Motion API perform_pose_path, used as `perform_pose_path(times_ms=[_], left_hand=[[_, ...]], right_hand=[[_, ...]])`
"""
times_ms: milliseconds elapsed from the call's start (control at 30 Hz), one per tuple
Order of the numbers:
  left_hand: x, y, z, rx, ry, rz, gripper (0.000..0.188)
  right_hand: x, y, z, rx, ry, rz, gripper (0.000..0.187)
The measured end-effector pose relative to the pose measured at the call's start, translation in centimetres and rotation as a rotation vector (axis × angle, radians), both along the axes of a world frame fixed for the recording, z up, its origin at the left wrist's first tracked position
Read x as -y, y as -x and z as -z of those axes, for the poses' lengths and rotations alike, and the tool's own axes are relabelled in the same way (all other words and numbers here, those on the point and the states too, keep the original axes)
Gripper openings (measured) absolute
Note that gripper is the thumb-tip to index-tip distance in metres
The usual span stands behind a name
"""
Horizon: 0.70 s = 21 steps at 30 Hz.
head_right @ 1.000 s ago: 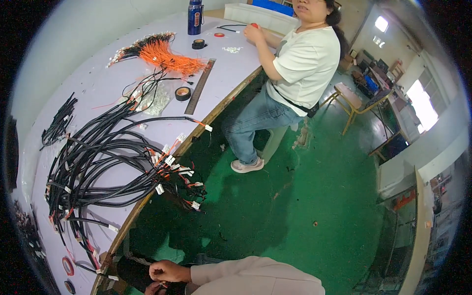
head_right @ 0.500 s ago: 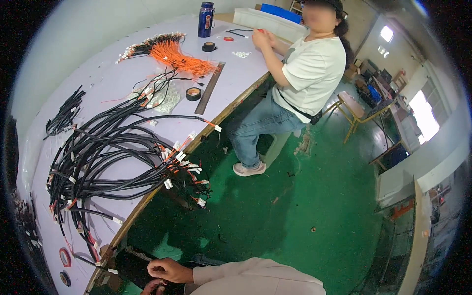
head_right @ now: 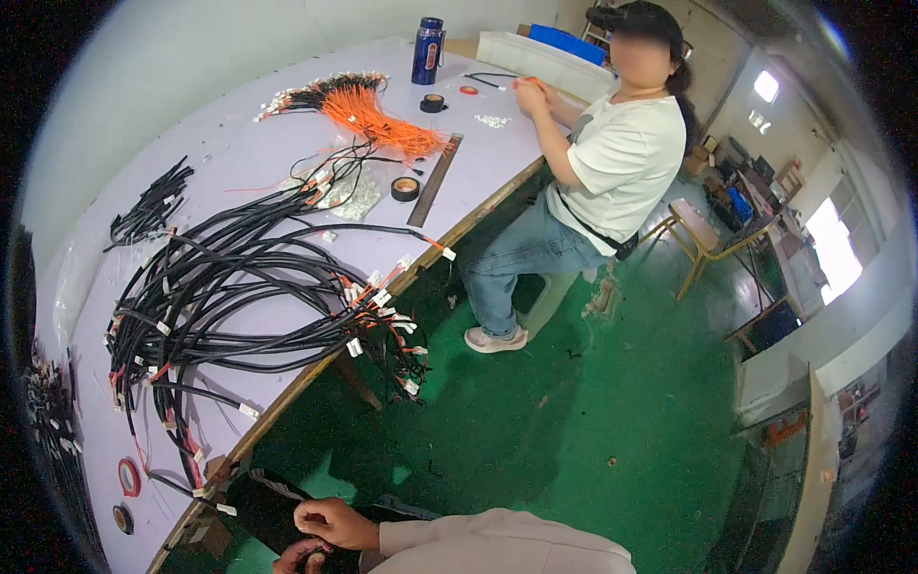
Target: Wrapping electrical wire segments with black and red electrical tape at a factory workbench.
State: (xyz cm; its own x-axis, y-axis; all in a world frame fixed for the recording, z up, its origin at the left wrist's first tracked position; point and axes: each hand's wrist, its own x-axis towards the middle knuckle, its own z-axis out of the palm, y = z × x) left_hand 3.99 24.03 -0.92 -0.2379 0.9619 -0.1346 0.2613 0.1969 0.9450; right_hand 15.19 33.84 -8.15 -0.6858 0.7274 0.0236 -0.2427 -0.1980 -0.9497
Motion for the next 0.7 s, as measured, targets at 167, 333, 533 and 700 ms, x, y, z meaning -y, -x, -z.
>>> perform_pose_path(times_ms=[167, 333, 533, 700], left_hand=[[0.2, -0.4, -0.3, 0.078, -0.03, 0.016, 0.011], [0.7, 0.0, -0.5, 0.226, 0.065, -0.125, 0.013], [1.3, 1.2, -0.5, 0.165, 0.011, -0.031, 0.014], [1.6, 1.5, -0.7, 0.182, -0.039, 0.009, 0.016]], right_hand=[[-1.0, 0.1, -0.9, 0.05, -0.099, -0.075, 0.012], [-2.1, 0.3, -1.5, 0.012, -0.133, -0.165, 0.012], [-1.7, 0.9, -2.5, 0.019, -0.212, -0.164, 0.011], [-1.7, 0.8, -3.6, 0.031, -0.248, -0.195, 0.011]])
